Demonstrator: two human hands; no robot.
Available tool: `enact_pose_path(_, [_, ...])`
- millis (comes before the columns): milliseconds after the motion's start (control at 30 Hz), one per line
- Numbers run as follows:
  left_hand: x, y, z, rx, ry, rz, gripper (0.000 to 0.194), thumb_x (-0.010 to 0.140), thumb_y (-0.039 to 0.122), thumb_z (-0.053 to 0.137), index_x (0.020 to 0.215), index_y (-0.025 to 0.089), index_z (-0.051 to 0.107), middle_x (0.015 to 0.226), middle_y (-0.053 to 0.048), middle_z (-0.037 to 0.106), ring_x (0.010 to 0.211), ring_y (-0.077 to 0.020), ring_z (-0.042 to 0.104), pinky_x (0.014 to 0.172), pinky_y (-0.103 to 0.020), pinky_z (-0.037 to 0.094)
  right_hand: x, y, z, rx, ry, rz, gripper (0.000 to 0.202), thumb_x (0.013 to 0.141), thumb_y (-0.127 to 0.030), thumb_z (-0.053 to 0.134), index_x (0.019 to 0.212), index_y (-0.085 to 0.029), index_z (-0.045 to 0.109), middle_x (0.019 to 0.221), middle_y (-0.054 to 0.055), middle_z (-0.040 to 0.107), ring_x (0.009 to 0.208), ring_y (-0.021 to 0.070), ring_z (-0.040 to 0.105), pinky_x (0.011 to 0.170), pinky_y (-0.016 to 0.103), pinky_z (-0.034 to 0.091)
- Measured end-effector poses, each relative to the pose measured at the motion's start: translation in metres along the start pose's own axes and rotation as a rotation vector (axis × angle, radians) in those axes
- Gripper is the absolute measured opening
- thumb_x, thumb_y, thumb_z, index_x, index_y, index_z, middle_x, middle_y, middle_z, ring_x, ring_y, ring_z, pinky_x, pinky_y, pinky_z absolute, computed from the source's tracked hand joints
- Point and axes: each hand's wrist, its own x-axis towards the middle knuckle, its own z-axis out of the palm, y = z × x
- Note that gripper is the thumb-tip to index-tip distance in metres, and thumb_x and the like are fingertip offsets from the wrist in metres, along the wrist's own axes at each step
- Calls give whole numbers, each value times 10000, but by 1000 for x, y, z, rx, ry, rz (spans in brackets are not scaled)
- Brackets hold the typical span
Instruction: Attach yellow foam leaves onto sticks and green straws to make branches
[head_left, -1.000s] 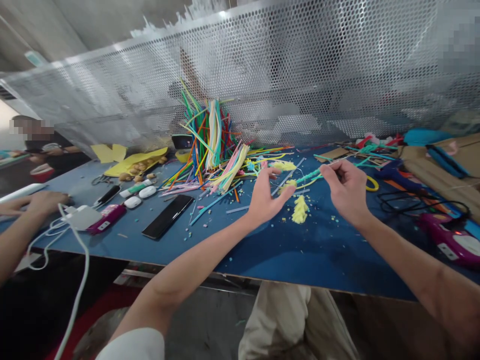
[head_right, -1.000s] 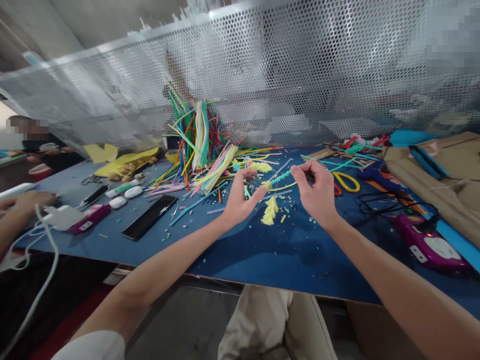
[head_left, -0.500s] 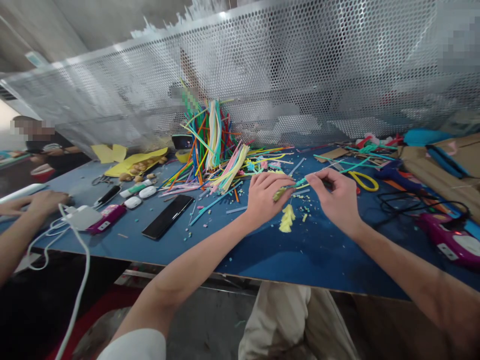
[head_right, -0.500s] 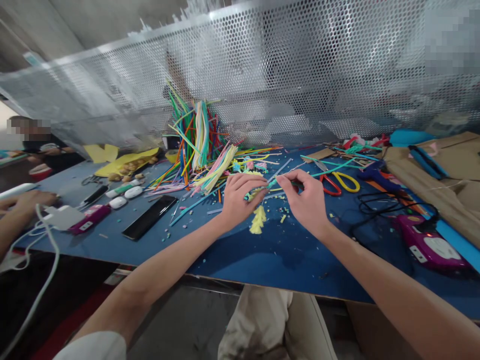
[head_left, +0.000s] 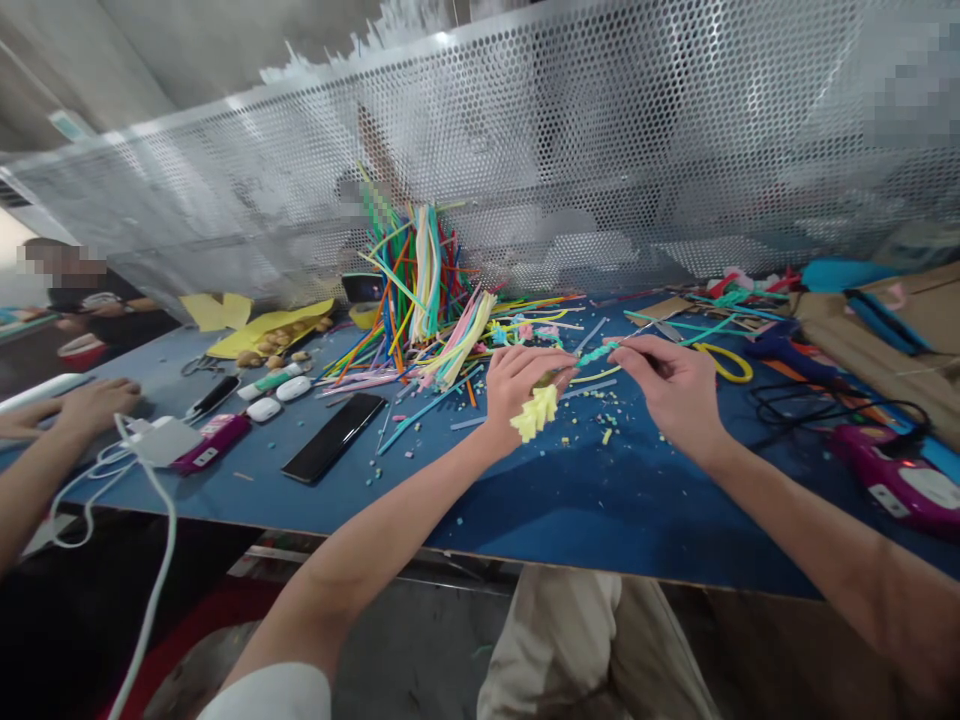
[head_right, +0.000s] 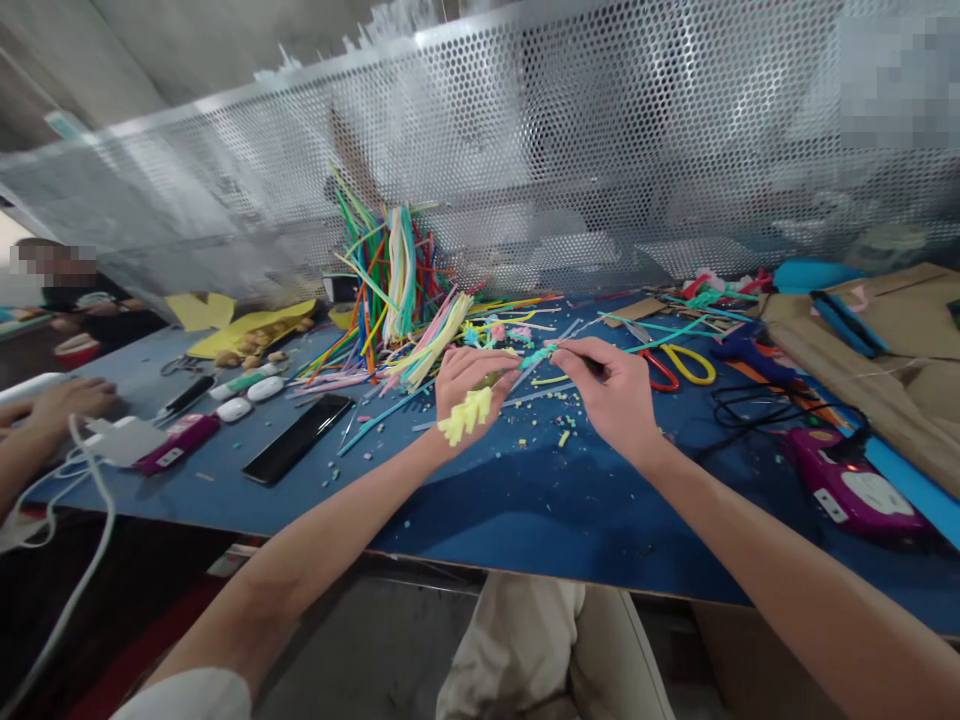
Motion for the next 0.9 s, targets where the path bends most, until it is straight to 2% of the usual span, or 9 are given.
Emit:
enact_pose_path(133, [0, -2, -1, 4, 5, 19, 141, 941, 339, 611, 988, 266, 722, 982, 0, 770, 959, -155, 700, 928, -373, 468, 0, 2, 0, 21, 73, 33, 130, 805, -393, 753, 834, -266, 757, 812, 23, 753, 714, 209, 697, 661, 366, 593])
enact_pose_path(267, [0, -7, -8, 69, -40, 94, 148, 937, 304, 614, 1041, 295, 719, 1045, 7, 767, 978, -173, 697, 962, -415, 438, -4, -2, 3, 31, 97, 52, 139, 815, -398, 747, 820, -260, 757, 742, 25, 742, 665, 209, 705, 649, 368, 601])
enact_pose_path(400, [1, -10, -15, 154, -45, 129, 188, 946, 319, 596, 1080, 386, 709, 1060, 49, 762, 990, -205, 677, 999, -476, 393, -8, -5, 4, 6, 114, 48, 150, 817, -398, 749, 831, -251, 769, 760, 22, 756, 695, 221, 722, 689, 389, 601])
enact_pose_path(500, [3, -9, -16, 169, -49, 112, 173, 945, 353, 591, 1055, 412, 711, 1025, 57, 765, 972, -213, 666, 1000, -492, 384, -10, -6, 4, -85, 119, -20, 114, 830, -395, 738, 831, -285, 767, 794, 13, 763, 699, 215, 707, 673, 386, 578])
enact_pose_path(733, [5, 0, -8, 96, -9, 0, 105, 904, 353, 658, 908, 267, 716, 903, 9, 761, 960, -196, 653, 992, -434, 400, -5, -1, -1, -200, 54, -184, 105, 867, -364, 708, 843, -270, 747, 839, 22, 746, 733, 190, 680, 646, 343, 526])
enact_pose_path(900, [3, 2, -6, 56, -4, -1, 98, 891, 329, 669, 879, 244, 718, 864, 4, 760, 932, -193, 649, 991, -420, 402, -4, 3, -1, -209, 48, -223, 108, 877, -352, 696, 856, -256, 740, 845, 22, 735, 726, 175, 661, 646, 322, 511])
